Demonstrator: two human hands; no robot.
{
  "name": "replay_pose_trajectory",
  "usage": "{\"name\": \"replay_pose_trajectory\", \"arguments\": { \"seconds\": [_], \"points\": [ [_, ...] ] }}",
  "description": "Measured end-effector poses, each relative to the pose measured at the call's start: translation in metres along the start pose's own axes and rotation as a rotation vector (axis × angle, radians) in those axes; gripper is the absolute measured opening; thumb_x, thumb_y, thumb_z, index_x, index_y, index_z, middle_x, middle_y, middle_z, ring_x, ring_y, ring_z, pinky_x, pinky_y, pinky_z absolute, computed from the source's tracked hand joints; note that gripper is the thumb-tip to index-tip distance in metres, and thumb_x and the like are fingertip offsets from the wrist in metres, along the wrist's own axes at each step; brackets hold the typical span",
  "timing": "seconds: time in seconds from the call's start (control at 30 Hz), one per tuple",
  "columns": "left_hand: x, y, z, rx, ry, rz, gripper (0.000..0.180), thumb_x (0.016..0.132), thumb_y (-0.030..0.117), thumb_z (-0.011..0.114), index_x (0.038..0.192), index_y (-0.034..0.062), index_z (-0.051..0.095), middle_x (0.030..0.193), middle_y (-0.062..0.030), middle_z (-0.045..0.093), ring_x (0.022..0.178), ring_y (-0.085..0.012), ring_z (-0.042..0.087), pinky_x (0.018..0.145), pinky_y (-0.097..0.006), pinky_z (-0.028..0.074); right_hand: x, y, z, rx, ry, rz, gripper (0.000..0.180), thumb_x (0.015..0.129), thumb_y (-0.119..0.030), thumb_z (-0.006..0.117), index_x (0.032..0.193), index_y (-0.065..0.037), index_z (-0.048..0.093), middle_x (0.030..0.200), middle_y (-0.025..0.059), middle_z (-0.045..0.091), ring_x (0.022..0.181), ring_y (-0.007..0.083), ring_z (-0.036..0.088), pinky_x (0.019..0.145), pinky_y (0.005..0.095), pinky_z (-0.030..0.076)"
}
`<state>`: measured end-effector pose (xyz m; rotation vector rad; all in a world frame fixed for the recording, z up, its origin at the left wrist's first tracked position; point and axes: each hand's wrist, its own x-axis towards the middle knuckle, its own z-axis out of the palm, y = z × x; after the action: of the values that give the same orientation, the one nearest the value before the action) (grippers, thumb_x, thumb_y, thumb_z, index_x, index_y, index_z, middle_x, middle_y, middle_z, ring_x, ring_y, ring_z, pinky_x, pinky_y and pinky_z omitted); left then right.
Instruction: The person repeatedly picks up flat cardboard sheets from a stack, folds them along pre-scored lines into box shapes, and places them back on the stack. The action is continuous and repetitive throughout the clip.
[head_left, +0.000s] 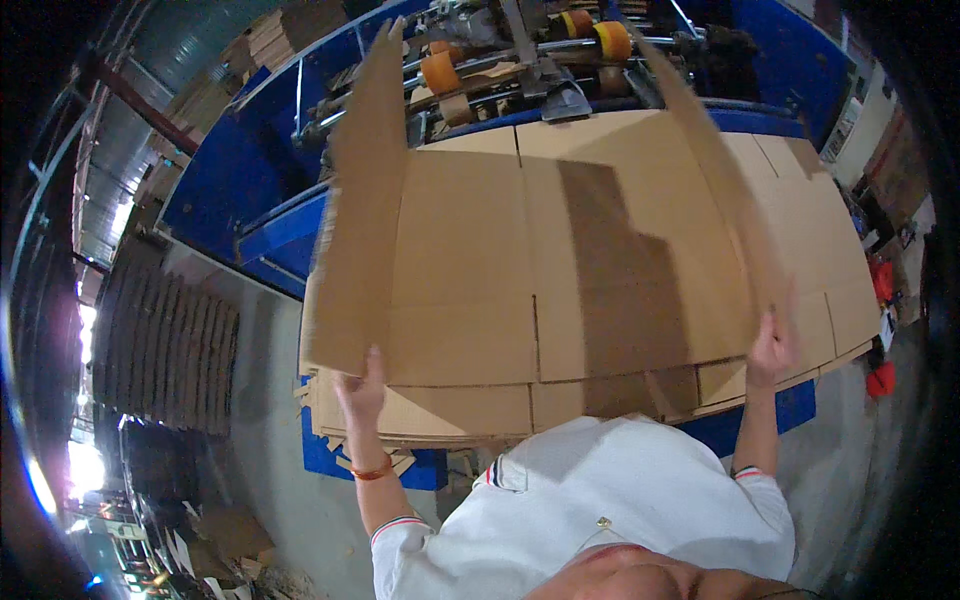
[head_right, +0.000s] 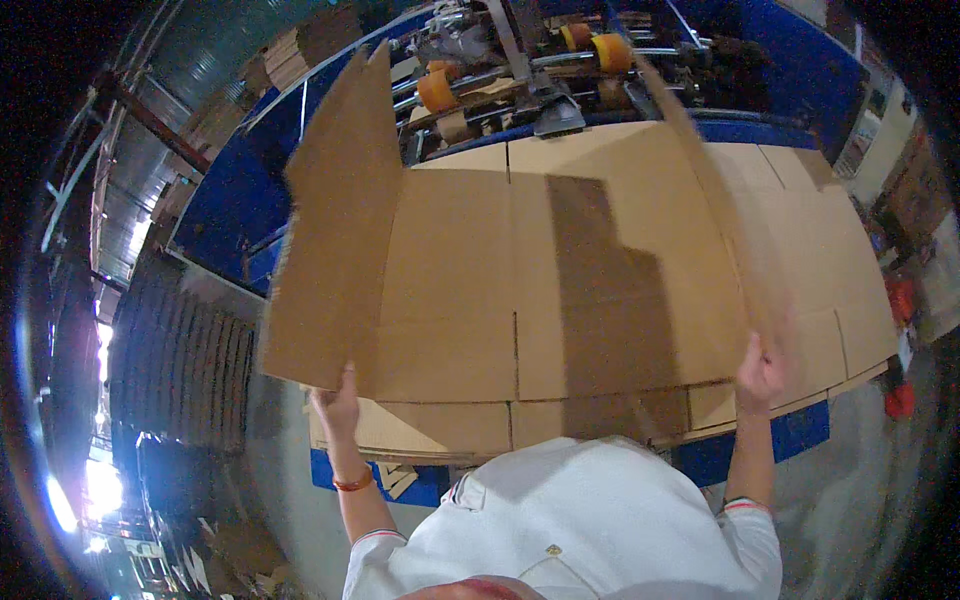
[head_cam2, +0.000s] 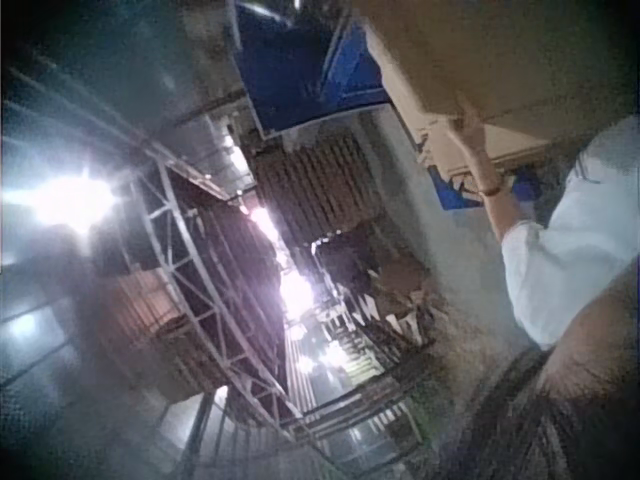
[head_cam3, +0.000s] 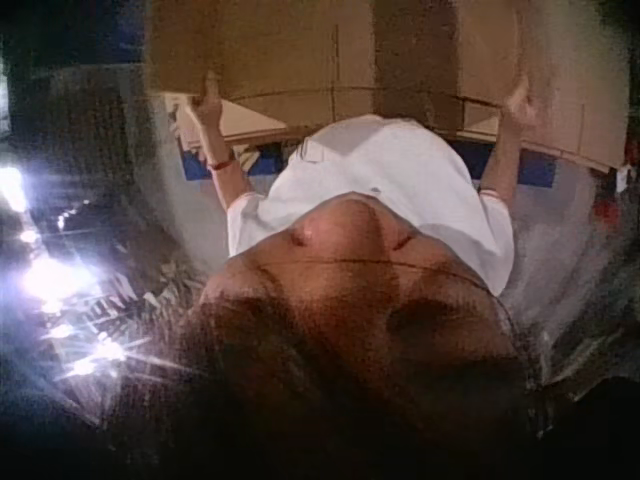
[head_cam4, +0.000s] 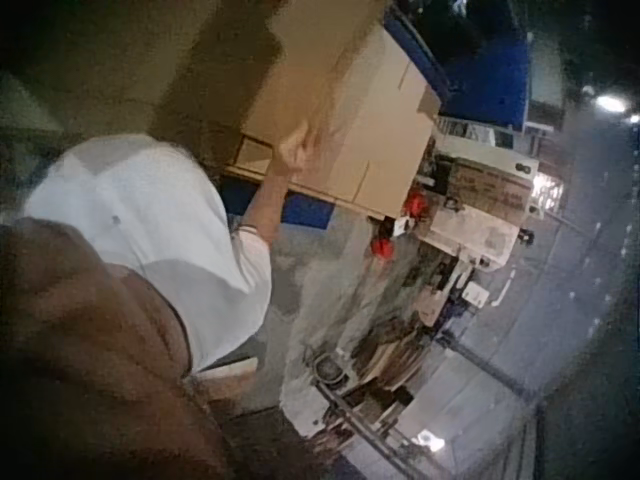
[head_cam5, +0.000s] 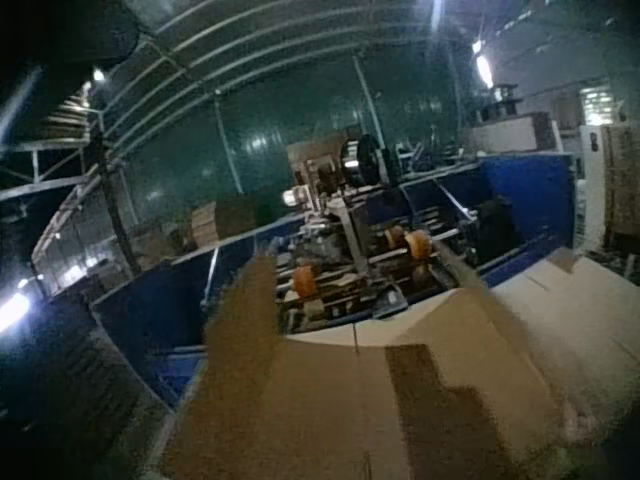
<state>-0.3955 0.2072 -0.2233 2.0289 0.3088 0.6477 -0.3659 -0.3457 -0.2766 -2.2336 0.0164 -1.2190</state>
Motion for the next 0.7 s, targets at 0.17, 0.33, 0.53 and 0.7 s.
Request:
{"name": "replay_pose_trajectory", "arguments": {
  "seconds": [0.17,0.33,0.53,0.7],
  "points": [
    [-0.027,0.006,0.073,-0.010,-0.319,0.393,0.053,0.074,-0.003,0.061,0.126,0.0074,0.058,0.138,-0.0179,0.047,0.131,-0.0331,0.043,0.107,-0.045,0.034,0.012,-0.024,0.017,0.197,-0.091,-0.250,0.035,0.088,-0.008,0.053,0.121,0.003,0.058,0.123,0.0202,0.059,0.115,0.0336,0.057,0.099,0.0419,0.043],
    [-0.047,-0.008,0.104,0.592,-0.669,0.676,0.070,0.070,-0.005,0.060,0.133,0.0229,0.053,0.143,-0.0087,0.044,0.133,-0.0333,0.039,0.109,-0.054,0.027,-0.017,-0.047,0.047,0.167,-0.522,-0.581,0.041,0.081,-0.019,0.063,0.119,-0.004,0.060,0.125,0.0165,0.059,0.117,0.0322,0.056,0.101,0.0445,0.043],
    [-0.043,-0.001,0.102,0.609,-0.792,0.656,0.077,0.066,-0.007,0.062,0.136,0.0216,0.048,0.146,-0.0079,0.039,0.135,-0.0343,0.034,0.111,-0.054,0.024,-0.033,-0.050,0.058,0.059,-0.800,-0.630,0.053,0.068,-0.025,0.073,0.118,-0.012,0.061,0.128,0.0100,0.058,0.120,0.0286,0.053,0.102,0.0416,0.042],
    [-0.027,0.013,0.094,0.779,-1.019,0.655,0.082,0.072,0.011,0.070,0.145,0.0233,0.034,0.154,-0.0082,0.022,0.140,-0.0333,0.024,0.110,-0.055,0.023,-0.009,-0.042,0.059,0.248,-1.000,-0.304,0.051,0.073,-0.018,0.071,0.122,-0.012,0.059,0.132,0.0127,0.053,0.127,0.0301,0.046,0.106,0.0420,0.037]
  ]
}}
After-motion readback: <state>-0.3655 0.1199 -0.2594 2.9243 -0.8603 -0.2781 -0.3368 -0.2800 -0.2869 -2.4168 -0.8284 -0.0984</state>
